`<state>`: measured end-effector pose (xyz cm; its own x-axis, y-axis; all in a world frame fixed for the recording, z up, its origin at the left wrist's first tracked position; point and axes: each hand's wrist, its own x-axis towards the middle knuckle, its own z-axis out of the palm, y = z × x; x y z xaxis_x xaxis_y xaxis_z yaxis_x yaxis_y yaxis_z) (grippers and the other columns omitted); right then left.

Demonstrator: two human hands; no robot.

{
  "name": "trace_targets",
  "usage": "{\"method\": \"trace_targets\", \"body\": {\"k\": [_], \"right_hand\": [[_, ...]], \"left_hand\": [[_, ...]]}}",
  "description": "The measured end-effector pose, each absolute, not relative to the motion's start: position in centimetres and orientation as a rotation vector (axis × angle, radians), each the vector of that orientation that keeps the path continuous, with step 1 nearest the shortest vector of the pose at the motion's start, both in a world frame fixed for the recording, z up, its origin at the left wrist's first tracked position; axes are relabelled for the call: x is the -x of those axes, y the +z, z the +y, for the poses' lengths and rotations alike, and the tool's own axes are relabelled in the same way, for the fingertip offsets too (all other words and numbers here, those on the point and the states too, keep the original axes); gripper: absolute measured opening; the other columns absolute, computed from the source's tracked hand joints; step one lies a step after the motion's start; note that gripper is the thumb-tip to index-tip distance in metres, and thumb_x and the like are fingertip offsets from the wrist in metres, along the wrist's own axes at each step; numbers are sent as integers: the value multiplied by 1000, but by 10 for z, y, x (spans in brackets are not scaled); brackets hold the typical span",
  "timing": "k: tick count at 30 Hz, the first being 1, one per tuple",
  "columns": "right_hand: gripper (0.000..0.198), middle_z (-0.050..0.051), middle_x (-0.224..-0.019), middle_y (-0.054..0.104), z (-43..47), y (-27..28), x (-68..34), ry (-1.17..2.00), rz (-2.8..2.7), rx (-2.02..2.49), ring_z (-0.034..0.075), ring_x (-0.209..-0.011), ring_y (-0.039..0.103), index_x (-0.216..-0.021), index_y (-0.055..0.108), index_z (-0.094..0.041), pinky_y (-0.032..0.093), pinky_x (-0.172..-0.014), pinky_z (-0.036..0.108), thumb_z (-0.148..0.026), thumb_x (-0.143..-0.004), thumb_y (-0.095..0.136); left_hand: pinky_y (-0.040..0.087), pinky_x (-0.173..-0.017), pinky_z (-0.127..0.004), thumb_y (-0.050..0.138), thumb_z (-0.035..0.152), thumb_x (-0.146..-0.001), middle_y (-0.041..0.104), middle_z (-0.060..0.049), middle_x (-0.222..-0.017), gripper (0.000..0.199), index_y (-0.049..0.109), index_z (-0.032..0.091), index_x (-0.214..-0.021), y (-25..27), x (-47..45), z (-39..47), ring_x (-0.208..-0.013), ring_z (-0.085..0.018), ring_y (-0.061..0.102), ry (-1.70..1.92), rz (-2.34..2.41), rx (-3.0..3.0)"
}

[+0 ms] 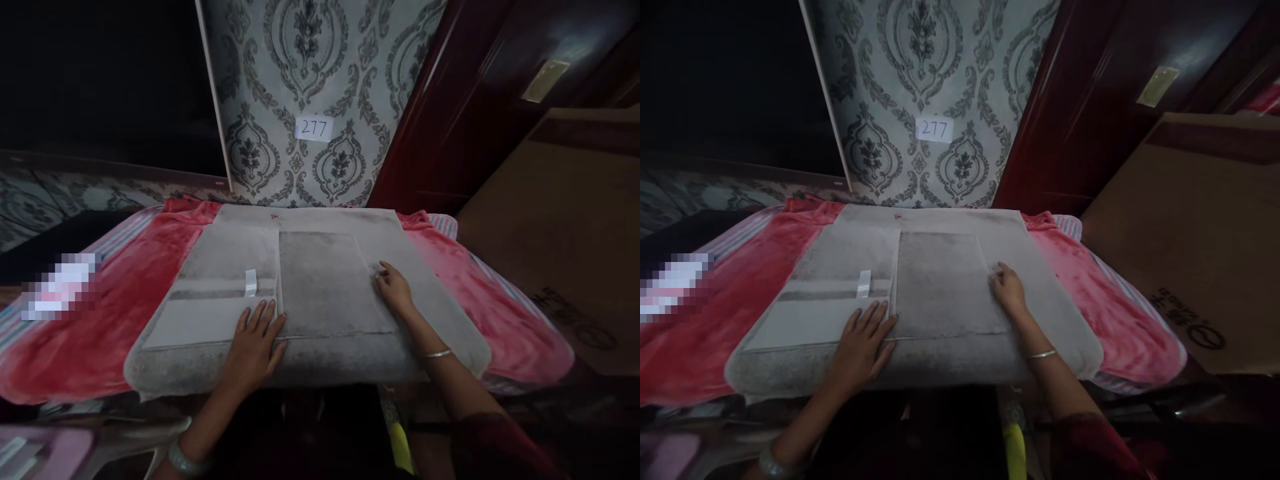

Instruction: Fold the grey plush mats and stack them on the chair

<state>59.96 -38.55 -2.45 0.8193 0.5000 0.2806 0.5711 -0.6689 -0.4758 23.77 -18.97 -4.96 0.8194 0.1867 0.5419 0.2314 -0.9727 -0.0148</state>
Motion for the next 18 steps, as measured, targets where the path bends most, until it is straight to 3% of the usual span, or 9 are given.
{"method": "trace_targets", "body": {"k": [2,4,9,15,18], "right_hand": [[48,11,-96,75,-408,-28,-595,-70,-656,2503,25,-88,70,-137,60,-13,52,-80,34,-32,-95,49],[43,8,-89,75,-416,-28,-588,17,-612,2534,23,-84,70,-132,63,-14,49,-75,31,-33,-96,47],[44,10,-101,76,-406,-20,-573,115,-664,2565,24,-97,70,-134,64,-16,48,-78,30,-35,-95,56],[66,13,-111,75,-392,-20,-576,166,-587,2372,29,-109,68,-144,57,-14,50,-91,34,-29,-81,71],[62,11,-105,76,-394,-23,-583,344,-497,2149,27,-101,70,-137,62,-14,53,-84,33,-27,-77,72]], "left_hand": [[34,-117,-59,52,35,-96,53,-16,-153,44,64,20,-136,-51,-238,-189,-145,-36,45,-855,-330,2927],[34,-118,-60,51,35,-96,53,-16,-153,45,64,20,-136,-51,-239,-188,-145,-37,45,-850,-328,2941],[32,-119,-59,50,37,-96,53,-15,-153,46,64,22,-137,-51,-239,-186,-145,-35,44,-855,-352,2990],[33,-119,-58,50,39,-96,54,-14,-153,47,64,22,-138,-49,-239,-186,-145,-35,44,-789,-368,3001],[34,-118,-60,50,39,-97,54,-15,-153,47,64,21,-138,-48,-239,-187,-145,-36,45,-779,-371,2993]]}}
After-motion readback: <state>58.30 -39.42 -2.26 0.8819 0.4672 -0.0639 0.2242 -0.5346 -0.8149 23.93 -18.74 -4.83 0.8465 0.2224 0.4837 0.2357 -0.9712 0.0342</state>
